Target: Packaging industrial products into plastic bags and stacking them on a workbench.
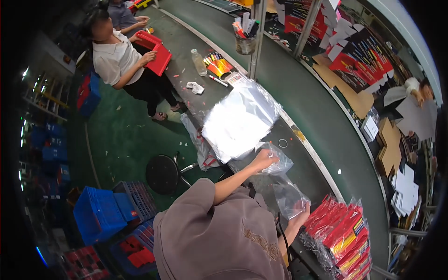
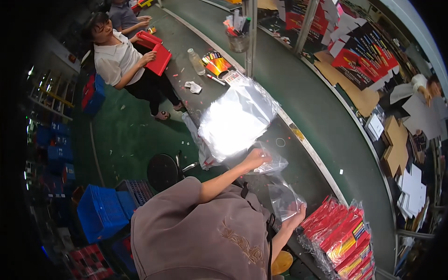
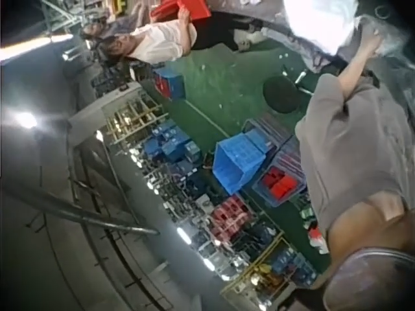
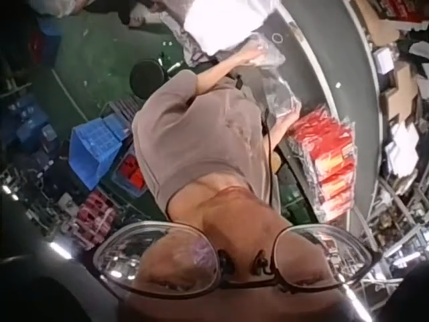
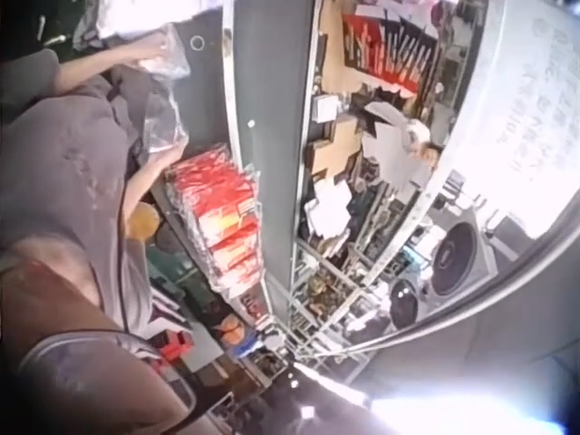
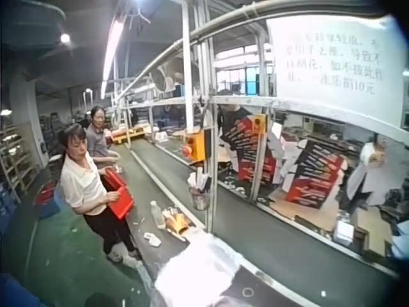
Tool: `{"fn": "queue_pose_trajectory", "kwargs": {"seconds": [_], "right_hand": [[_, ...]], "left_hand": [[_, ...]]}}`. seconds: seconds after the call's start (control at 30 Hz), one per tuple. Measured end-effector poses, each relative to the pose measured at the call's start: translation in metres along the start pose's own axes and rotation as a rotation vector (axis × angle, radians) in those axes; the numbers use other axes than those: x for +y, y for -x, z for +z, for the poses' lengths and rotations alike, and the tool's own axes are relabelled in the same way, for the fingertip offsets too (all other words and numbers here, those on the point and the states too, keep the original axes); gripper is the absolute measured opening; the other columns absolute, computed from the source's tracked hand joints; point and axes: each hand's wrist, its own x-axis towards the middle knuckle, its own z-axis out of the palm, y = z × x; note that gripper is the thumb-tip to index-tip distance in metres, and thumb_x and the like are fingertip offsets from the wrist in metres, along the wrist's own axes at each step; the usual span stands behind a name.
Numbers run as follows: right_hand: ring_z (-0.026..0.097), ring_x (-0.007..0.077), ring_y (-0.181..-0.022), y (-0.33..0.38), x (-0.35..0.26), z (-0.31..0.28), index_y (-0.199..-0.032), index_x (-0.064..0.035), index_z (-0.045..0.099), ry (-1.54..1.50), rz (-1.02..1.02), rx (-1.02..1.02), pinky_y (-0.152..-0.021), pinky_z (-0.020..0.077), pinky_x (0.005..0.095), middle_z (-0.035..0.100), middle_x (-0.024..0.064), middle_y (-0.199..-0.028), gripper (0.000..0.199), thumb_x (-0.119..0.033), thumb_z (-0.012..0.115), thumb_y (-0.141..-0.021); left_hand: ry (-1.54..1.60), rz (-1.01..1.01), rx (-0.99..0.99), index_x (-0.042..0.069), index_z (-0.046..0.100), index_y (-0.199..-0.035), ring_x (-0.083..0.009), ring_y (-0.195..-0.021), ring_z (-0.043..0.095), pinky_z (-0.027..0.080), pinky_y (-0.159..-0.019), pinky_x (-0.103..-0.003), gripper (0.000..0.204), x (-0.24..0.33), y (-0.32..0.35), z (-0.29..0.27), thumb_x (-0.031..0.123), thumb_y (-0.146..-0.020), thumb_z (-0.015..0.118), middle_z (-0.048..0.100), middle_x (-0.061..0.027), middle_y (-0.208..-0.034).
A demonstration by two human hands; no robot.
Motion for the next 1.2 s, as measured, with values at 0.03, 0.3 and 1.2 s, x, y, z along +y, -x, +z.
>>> {"fn": "queue_pose_trajectory", "kwargs": {"seconds": [0.03,0.3,1.2], "right_hand": [[0.056,0.0176,-0.083,-0.001,-0.002,-0.006,-0.098,-0.0075,0.059,-0.062,-0.008,-0.074,-0.075,0.0428,0.0321,0.060,0.0039,-0.090,0.024,-0.029,0.052,-0.089],[0.054,0.0122,-0.076,-0.078,0.048,-0.052,-0.095,-0.0047,0.060,0.293,-0.027,0.344,-0.063,0.0403,0.0227,0.060,0.0051,-0.084,0.017,-0.019,0.053,-0.088],[0.055,0.0108,-0.077,-0.009,0.015,0.017,-0.088,-0.0029,0.059,0.159,-0.075,-0.178,-0.069,0.0433,0.0251,0.058,0.0018,-0.080,0.016,-0.018,0.054,-0.086]], "left_hand": [[0.002,0.003,0.007,-0.002,0.064,-0.089,-0.0135,-0.073,0.057,0.045,-0.067,-0.030,0.023,0.007,0.000,0.005,0.019,-0.079,0.062,0.064,-0.0082,-0.080],[0.137,-0.161,-0.156,0.000,0.066,-0.094,-0.0100,-0.077,0.058,0.046,-0.066,-0.026,0.021,0.037,0.006,0.008,0.016,-0.083,0.059,0.065,-0.0050,-0.084],[-0.121,-0.138,-0.589,0.001,0.066,-0.085,-0.0111,-0.063,0.059,0.046,-0.059,-0.024,0.018,0.055,0.015,-0.031,0.018,-0.083,0.062,0.064,-0.0057,-0.073]]}}
